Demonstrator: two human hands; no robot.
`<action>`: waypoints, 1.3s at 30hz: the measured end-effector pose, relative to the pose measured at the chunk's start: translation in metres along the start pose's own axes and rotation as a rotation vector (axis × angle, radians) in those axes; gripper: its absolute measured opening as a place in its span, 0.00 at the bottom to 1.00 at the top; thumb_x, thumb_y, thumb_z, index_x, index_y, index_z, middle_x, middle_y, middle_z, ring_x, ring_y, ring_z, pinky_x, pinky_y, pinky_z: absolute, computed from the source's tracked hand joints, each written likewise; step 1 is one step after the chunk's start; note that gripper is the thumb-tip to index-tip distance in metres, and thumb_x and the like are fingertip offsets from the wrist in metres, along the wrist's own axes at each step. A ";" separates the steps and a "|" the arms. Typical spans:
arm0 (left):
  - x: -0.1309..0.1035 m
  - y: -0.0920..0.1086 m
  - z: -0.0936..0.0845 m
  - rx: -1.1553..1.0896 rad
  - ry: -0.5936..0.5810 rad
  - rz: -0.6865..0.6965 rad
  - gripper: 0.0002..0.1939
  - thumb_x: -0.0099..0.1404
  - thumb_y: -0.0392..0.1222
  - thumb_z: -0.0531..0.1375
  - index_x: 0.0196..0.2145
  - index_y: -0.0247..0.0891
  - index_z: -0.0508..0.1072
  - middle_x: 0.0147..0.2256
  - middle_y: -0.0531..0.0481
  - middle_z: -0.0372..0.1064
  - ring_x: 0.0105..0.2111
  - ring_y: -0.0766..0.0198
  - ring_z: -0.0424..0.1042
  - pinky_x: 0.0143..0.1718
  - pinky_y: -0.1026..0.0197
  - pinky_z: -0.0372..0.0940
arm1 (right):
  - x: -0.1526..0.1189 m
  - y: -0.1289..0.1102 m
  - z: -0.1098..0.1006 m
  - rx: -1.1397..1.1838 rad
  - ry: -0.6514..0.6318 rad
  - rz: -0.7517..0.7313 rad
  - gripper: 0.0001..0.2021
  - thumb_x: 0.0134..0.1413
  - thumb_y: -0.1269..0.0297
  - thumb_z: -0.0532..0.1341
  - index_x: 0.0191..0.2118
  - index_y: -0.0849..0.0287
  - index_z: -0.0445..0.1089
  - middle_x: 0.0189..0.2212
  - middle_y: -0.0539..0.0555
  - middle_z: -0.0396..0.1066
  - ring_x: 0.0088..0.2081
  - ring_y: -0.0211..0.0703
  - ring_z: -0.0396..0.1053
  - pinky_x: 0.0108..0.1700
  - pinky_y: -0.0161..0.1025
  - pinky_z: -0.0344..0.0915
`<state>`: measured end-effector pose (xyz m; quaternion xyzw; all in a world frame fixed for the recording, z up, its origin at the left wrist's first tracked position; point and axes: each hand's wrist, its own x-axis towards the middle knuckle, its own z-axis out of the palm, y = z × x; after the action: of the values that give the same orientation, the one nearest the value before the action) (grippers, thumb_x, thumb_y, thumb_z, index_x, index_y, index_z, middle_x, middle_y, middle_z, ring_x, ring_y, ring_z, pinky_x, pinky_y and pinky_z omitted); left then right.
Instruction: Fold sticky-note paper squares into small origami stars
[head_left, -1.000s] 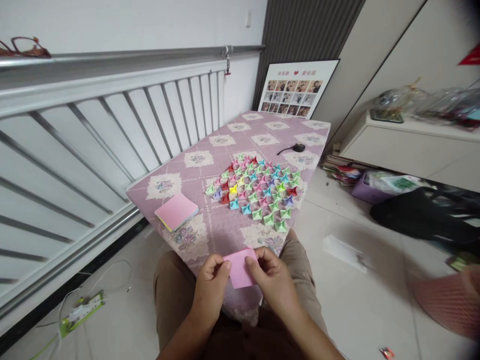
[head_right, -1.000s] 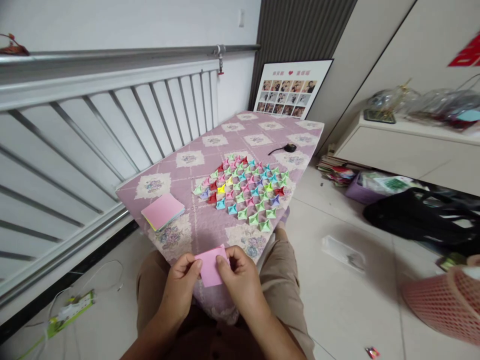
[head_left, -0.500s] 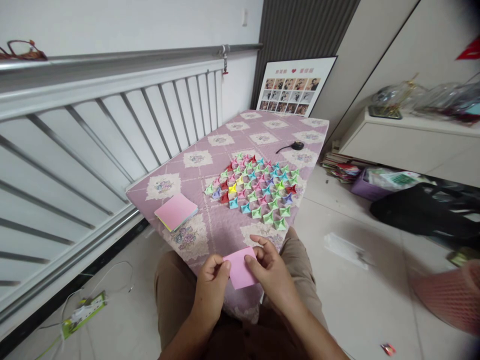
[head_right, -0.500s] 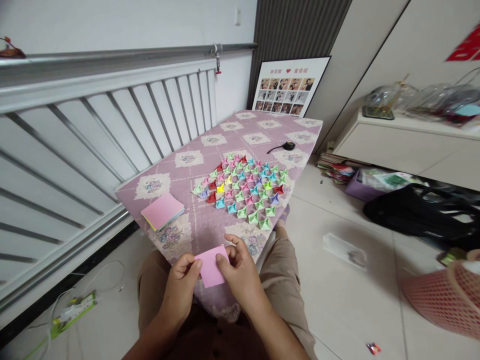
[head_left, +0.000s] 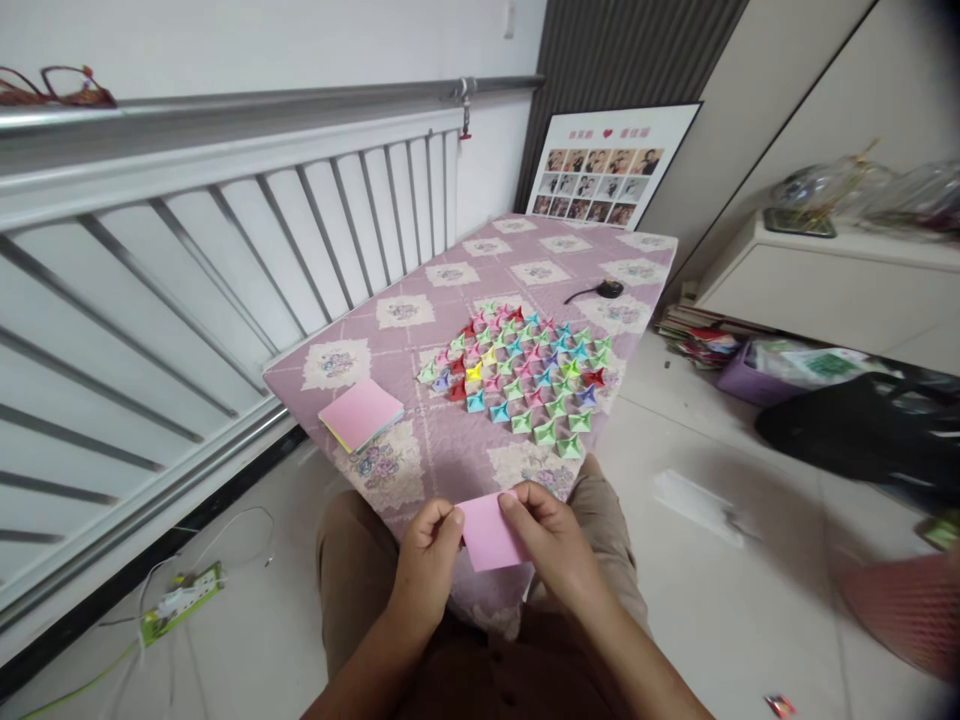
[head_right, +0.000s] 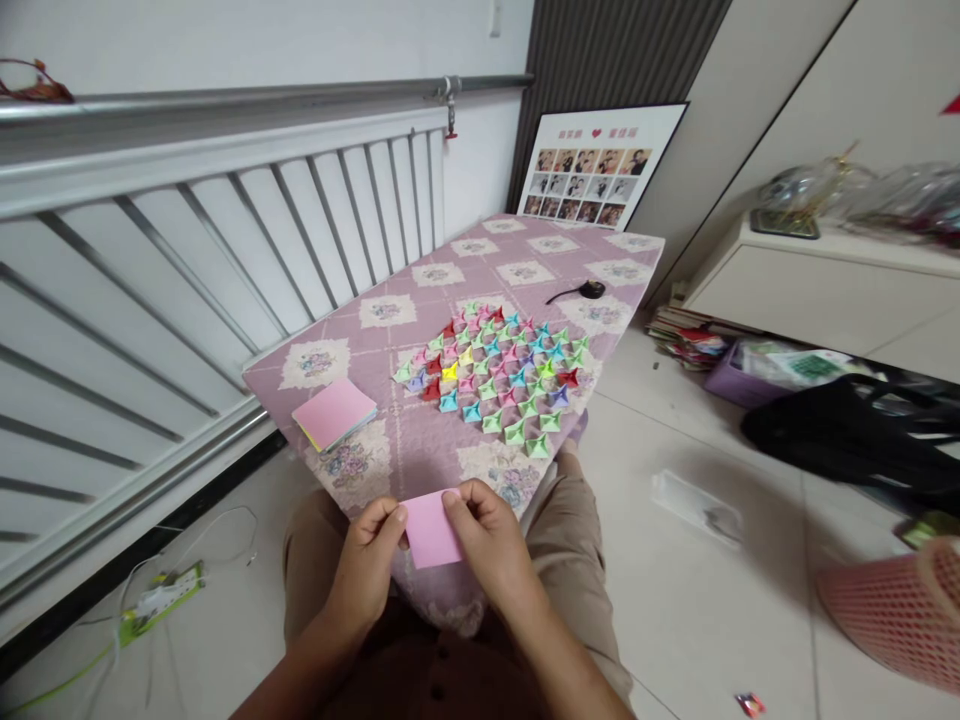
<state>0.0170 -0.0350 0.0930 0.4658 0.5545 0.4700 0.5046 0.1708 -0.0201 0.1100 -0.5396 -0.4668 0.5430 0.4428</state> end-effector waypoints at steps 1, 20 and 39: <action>0.001 0.000 0.000 -0.001 -0.003 -0.002 0.15 0.65 0.46 0.53 0.23 0.37 0.61 0.23 0.56 0.57 0.26 0.67 0.57 0.29 0.65 0.54 | 0.000 0.000 0.000 -0.011 0.000 -0.006 0.17 0.54 0.49 0.58 0.25 0.57 0.61 0.20 0.45 0.58 0.23 0.33 0.53 0.24 0.31 0.52; 0.011 0.005 0.000 -0.023 -0.056 -0.031 0.11 0.63 0.46 0.55 0.28 0.37 0.66 0.24 0.55 0.60 0.26 0.67 0.60 0.29 0.65 0.56 | 0.003 0.006 0.005 -0.016 0.094 -0.006 0.18 0.51 0.46 0.60 0.26 0.57 0.63 0.21 0.48 0.60 0.24 0.36 0.54 0.24 0.33 0.54; 0.003 -0.002 0.002 0.082 -0.179 -0.057 0.09 0.60 0.43 0.55 0.25 0.38 0.64 0.23 0.55 0.59 0.26 0.66 0.59 0.29 0.65 0.54 | 0.008 0.004 0.005 -0.033 0.191 -0.054 0.18 0.51 0.46 0.60 0.26 0.56 0.63 0.22 0.48 0.61 0.24 0.37 0.55 0.25 0.34 0.55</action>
<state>0.0184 -0.0327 0.0904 0.5105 0.5388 0.3889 0.5458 0.1654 -0.0134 0.1047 -0.5834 -0.4454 0.4693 0.4909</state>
